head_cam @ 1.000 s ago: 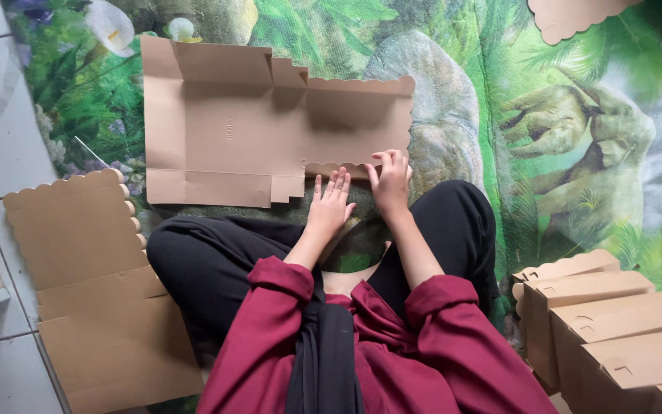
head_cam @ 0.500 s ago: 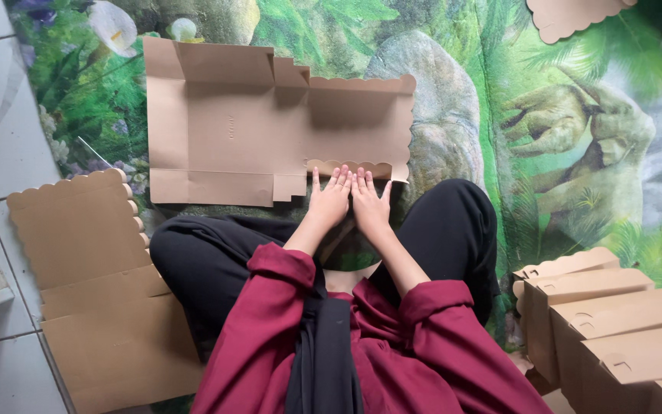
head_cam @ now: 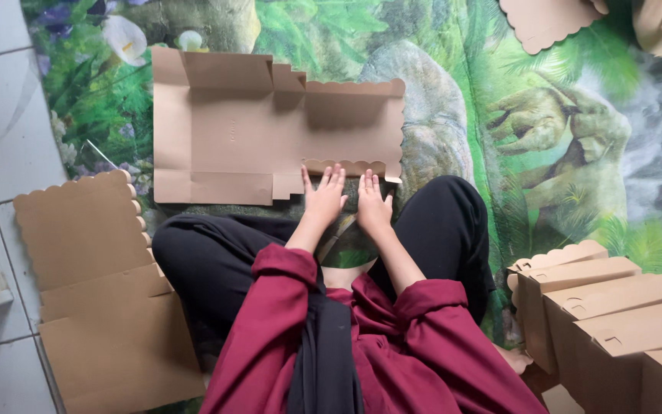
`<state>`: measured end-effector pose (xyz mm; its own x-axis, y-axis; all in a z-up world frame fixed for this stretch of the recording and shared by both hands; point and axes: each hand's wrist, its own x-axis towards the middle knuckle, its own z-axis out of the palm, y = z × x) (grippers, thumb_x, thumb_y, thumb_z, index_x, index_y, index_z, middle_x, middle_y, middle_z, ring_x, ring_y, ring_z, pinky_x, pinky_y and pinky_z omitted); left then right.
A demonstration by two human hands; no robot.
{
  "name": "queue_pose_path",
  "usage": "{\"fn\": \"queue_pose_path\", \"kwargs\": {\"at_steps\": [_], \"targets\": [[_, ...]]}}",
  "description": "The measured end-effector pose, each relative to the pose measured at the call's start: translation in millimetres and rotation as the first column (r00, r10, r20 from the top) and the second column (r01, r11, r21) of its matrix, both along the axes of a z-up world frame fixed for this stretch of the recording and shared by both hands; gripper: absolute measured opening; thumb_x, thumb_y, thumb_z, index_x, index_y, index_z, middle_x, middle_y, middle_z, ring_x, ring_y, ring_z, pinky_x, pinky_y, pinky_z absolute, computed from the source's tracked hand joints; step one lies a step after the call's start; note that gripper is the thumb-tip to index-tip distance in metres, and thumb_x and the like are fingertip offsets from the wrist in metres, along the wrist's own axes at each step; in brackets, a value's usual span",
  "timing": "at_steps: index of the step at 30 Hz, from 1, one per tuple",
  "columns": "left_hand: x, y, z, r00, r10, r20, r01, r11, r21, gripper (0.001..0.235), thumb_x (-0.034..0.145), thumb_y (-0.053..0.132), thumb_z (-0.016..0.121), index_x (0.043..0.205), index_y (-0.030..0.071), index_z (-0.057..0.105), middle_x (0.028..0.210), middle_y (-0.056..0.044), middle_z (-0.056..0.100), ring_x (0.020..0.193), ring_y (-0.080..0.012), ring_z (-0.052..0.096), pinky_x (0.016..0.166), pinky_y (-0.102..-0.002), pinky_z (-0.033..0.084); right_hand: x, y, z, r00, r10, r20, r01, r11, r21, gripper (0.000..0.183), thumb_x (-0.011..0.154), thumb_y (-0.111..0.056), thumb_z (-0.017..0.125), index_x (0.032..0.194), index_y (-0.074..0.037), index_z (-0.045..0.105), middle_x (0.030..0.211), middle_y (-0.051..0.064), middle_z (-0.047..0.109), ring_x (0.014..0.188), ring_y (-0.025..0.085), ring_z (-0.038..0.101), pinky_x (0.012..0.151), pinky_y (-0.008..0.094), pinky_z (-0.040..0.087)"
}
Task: The person sits on the floor and assembles a flat cardboard box by folding its sides and tucking in the tabs to form a three-dimensional container. The person handles one box at a time, folding and securing the flaps by hand.
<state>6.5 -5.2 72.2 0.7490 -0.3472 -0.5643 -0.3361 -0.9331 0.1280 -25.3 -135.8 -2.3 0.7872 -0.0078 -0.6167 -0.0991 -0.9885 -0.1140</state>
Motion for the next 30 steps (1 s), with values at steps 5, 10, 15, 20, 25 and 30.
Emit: {"fn": "queue_pose_path", "kwargs": {"at_steps": [5,10,15,20,25,30], "targets": [[-12,14,-5,0.999,0.049,0.017,-0.05,0.997,0.052,0.065,0.099,0.045,0.034,0.152,0.016,0.009,0.159,0.004,0.007,0.146,-0.0143,0.007,0.108,-0.071,-0.017,5,4,11,0.999,0.043,-0.003,-0.043,0.998,-0.047,0.089,0.077,-0.003,0.059,0.151,-0.006,0.008,0.16,0.009,-0.003,0.147,0.025,-0.001,0.108,0.066,0.014],[-7,14,-3,0.997,0.083,0.003,-0.083,0.995,0.05,0.068,0.098,0.052,0.031,0.152,0.015,0.01,0.159,0.002,0.007,0.146,-0.0161,0.007,0.107,-0.071,-0.017,14,0,26,0.997,0.043,-0.071,-0.043,0.999,0.002,0.085,0.079,-0.004,0.056,0.15,-0.005,0.009,0.16,0.01,-0.002,0.147,0.025,0.001,0.108,0.065,0.017],[1,22,-7,0.994,0.066,-0.086,-0.067,0.998,-0.007,0.068,0.097,0.053,0.029,0.152,0.019,0.005,0.158,0.005,0.002,0.146,-0.015,0.006,0.102,-0.076,-0.018,23,-3,12,0.994,0.08,-0.079,-0.078,0.996,0.036,0.079,0.078,-0.003,0.051,0.149,0.0,0.015,0.159,0.015,0.006,0.147,0.028,0.008,0.106,0.059,0.03],[3,19,-7,0.992,0.086,-0.093,-0.087,0.996,-0.01,0.068,0.098,0.053,0.03,0.152,0.018,0.008,0.159,0.004,0.004,0.146,-0.016,0.005,0.103,-0.077,-0.016,16,-10,-6,0.999,0.051,0.009,-0.052,0.995,0.09,0.073,0.081,-0.005,0.048,0.148,-0.001,0.021,0.159,0.015,0.009,0.146,0.031,0.01,0.105,0.061,0.031],[-4,29,2,0.995,0.093,-0.04,-0.094,0.996,-0.006,0.063,0.099,0.048,0.031,0.152,0.019,0.013,0.158,0.006,0.009,0.146,-0.015,0.009,0.105,-0.075,-0.014,-10,-20,22,0.983,-0.019,0.182,-0.008,0.99,0.144,0.07,0.082,-0.007,0.051,0.148,-0.007,0.027,0.16,0.004,0.014,0.145,0.028,0.015,0.102,0.059,0.035],[-11,57,16,0.989,0.146,0.017,-0.147,0.986,0.079,0.061,0.1,0.046,0.029,0.152,0.018,0.013,0.159,0.007,0.01,0.147,-0.024,0.003,0.107,-0.07,-0.015,-10,-17,15,0.982,-0.084,0.17,0.053,0.982,0.182,0.073,0.083,-0.006,0.049,0.15,-0.005,0.02,0.16,0.009,0.009,0.146,0.026,0.015,0.104,0.054,0.036]]}}
